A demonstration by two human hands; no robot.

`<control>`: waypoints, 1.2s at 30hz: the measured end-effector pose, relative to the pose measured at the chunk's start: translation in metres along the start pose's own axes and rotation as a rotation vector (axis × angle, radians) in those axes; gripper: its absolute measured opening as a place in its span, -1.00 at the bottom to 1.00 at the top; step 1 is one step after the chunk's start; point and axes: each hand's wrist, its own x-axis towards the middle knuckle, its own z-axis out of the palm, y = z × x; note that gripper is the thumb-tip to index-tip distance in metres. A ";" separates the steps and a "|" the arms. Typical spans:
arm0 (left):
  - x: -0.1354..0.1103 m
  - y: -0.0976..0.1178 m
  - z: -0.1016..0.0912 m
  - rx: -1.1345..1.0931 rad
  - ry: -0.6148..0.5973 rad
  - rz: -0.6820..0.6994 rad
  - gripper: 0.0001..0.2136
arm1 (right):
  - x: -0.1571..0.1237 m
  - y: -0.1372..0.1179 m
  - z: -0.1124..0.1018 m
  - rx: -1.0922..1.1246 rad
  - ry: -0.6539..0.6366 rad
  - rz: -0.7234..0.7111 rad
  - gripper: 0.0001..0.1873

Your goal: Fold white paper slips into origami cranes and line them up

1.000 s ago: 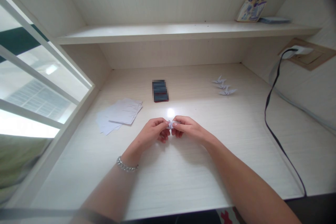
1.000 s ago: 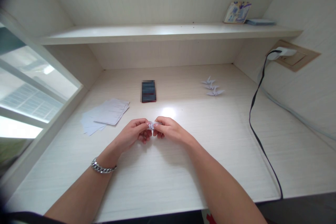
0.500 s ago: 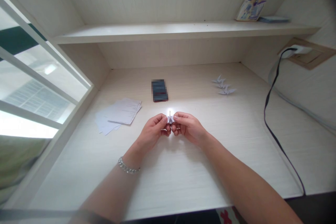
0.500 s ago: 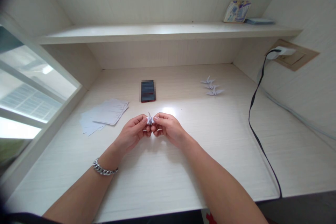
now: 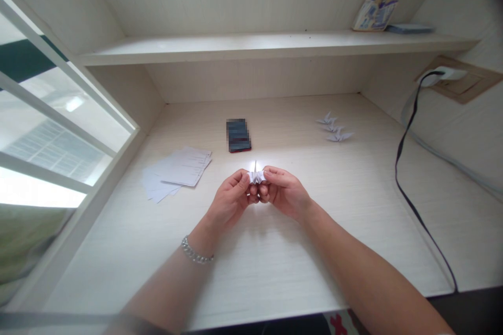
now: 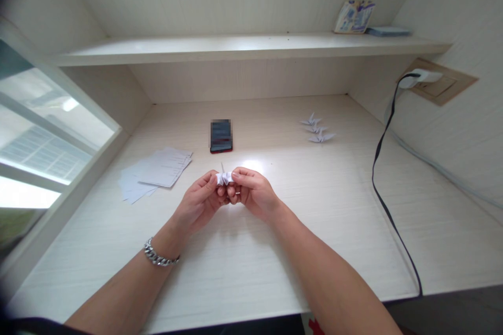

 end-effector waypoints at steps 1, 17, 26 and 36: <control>0.000 0.000 0.000 -0.004 0.002 -0.002 -0.77 | 0.000 0.000 0.001 0.000 0.004 0.004 -0.79; 0.003 0.005 -0.009 0.184 0.067 -0.064 -0.81 | 0.000 -0.002 -0.006 -0.189 0.066 0.019 -0.80; 0.005 0.002 -0.015 0.326 0.079 -0.041 -0.78 | -0.001 -0.004 -0.009 -0.314 0.069 0.070 -0.75; 0.000 0.002 -0.004 0.061 0.020 -0.026 -0.80 | -0.001 -0.001 -0.002 0.019 0.003 0.072 -0.78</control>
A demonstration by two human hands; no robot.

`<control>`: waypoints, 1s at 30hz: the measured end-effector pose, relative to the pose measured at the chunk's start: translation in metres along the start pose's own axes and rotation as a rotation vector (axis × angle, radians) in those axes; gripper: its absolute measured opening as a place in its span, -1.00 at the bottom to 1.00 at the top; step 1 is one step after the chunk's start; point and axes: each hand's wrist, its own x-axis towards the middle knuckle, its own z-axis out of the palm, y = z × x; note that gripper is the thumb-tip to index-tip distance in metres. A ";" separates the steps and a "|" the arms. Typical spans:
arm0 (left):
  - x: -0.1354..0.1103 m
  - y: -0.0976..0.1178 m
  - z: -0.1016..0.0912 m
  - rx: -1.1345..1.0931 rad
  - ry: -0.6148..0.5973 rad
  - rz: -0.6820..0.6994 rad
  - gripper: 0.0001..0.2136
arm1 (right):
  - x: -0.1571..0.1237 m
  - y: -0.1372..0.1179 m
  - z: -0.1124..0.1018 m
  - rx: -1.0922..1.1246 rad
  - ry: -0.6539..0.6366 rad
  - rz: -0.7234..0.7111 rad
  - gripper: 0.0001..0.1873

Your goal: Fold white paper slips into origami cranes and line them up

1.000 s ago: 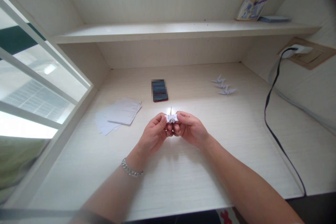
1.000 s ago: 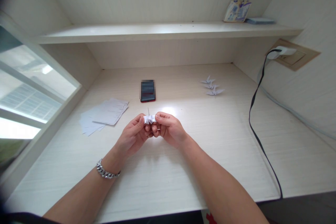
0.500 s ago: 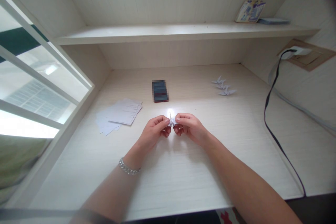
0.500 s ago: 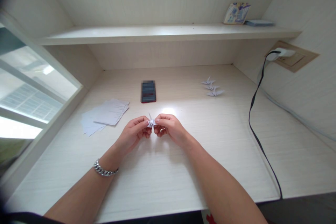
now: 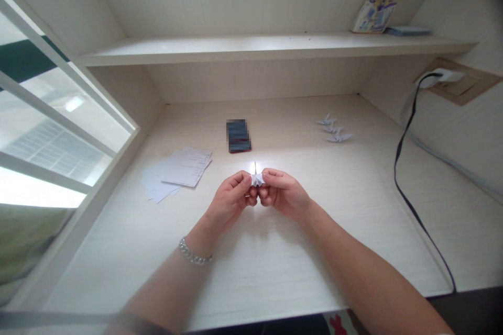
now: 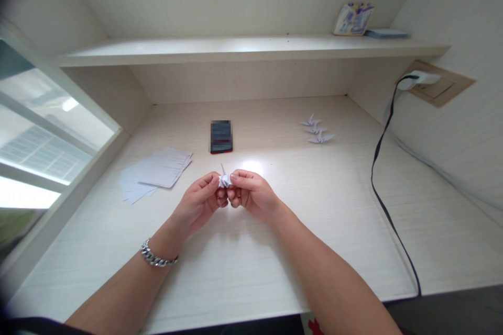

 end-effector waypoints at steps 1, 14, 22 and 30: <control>0.000 -0.001 0.001 -0.016 -0.007 0.003 -0.79 | 0.000 0.001 0.001 0.015 0.003 -0.004 -0.78; -0.002 -0.004 0.005 -0.102 -0.032 0.032 -0.79 | 0.001 0.005 0.001 0.043 -0.002 -0.040 -0.76; 0.000 -0.002 0.002 -0.112 0.004 0.019 -0.80 | 0.002 0.001 0.003 0.085 0.048 0.004 -0.72; 0.000 0.000 0.001 -0.148 0.016 0.018 -0.82 | 0.004 0.001 -0.001 0.096 0.103 -0.055 -0.74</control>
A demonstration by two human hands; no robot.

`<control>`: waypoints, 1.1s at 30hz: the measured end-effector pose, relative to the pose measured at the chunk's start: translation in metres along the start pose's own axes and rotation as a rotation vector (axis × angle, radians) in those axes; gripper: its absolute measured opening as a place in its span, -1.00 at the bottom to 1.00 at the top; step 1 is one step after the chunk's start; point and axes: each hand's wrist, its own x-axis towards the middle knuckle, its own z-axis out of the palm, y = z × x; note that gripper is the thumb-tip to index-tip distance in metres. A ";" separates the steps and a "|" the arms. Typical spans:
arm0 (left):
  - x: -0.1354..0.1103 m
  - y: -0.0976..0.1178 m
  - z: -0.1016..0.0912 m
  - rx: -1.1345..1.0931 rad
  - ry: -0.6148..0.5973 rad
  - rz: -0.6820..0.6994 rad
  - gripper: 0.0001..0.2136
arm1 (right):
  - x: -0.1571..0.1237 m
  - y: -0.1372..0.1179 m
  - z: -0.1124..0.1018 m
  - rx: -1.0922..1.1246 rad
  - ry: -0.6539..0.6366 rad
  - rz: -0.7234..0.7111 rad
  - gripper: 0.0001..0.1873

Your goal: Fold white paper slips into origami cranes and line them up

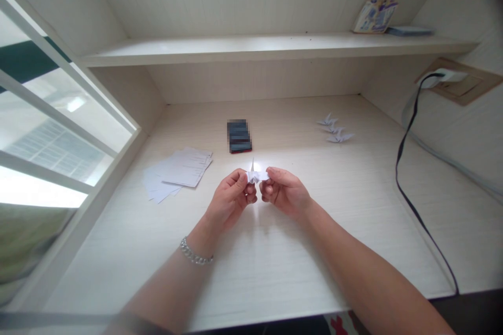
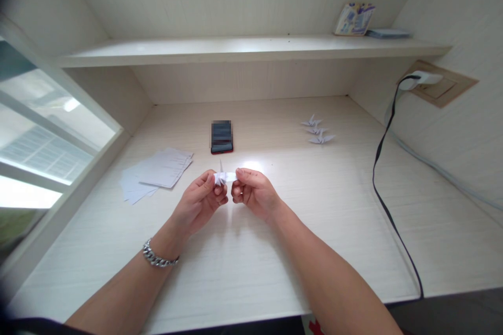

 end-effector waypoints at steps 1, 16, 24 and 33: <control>0.000 0.000 0.000 0.000 -0.001 -0.001 -0.82 | 0.000 0.001 -0.001 0.012 -0.003 -0.007 -0.73; 0.003 -0.001 -0.002 0.157 0.098 0.010 -0.81 | 0.003 -0.004 -0.004 -0.011 0.088 -0.171 -0.51; 0.008 -0.004 -0.005 0.337 0.175 0.037 -0.78 | 0.003 0.005 0.001 -0.369 0.175 -0.214 -0.62; 0.006 -0.002 -0.007 0.162 0.104 -0.022 -0.78 | 0.003 0.007 0.002 -0.221 0.177 -0.182 -0.68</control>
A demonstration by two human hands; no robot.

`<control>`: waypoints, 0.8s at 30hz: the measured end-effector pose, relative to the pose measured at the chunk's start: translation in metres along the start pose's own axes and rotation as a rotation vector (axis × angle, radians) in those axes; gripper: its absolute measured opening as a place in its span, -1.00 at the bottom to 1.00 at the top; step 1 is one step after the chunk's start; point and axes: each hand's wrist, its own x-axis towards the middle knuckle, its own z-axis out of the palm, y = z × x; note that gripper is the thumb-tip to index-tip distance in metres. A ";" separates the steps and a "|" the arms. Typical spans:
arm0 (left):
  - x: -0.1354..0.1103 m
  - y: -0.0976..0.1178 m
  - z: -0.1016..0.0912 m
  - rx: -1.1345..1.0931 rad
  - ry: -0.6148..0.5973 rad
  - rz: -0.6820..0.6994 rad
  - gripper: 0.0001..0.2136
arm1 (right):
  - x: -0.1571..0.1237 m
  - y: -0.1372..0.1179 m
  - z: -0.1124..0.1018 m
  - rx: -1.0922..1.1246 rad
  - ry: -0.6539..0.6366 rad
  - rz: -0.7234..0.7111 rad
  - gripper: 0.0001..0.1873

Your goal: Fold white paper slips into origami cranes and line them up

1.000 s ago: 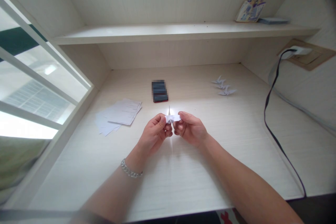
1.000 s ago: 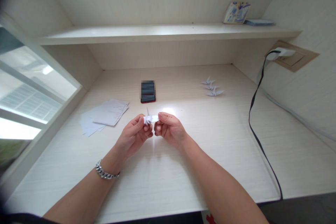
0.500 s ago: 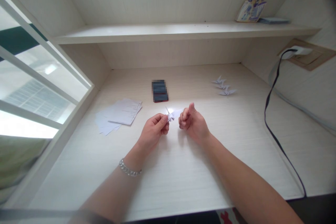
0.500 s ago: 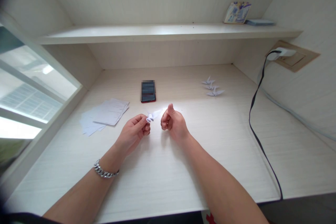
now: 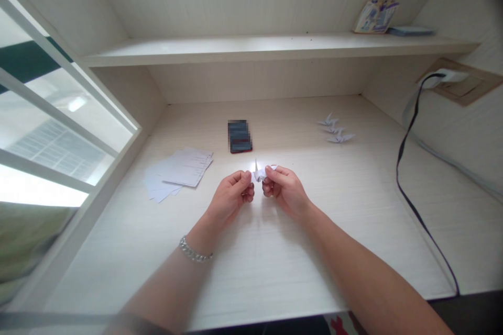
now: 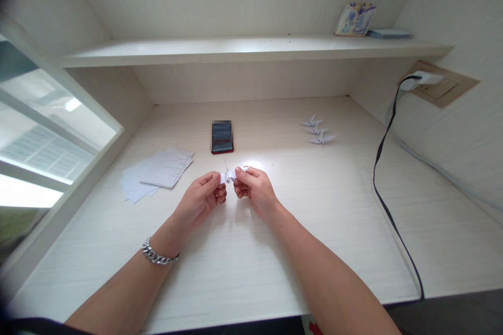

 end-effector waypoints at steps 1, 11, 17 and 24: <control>0.000 0.000 0.000 -0.024 -0.008 0.002 -0.78 | 0.000 0.000 0.000 0.017 0.003 0.005 -0.69; -0.001 0.001 0.002 -0.208 -0.045 0.011 -0.77 | 0.000 -0.001 0.003 0.174 -0.016 0.040 -0.71; -0.002 0.000 0.003 -0.239 -0.049 0.016 -0.74 | -0.002 -0.001 0.005 0.186 -0.039 0.063 -0.69; -0.002 0.001 0.003 -0.243 -0.018 0.023 -0.74 | -0.001 -0.001 0.005 0.182 -0.014 0.082 -0.68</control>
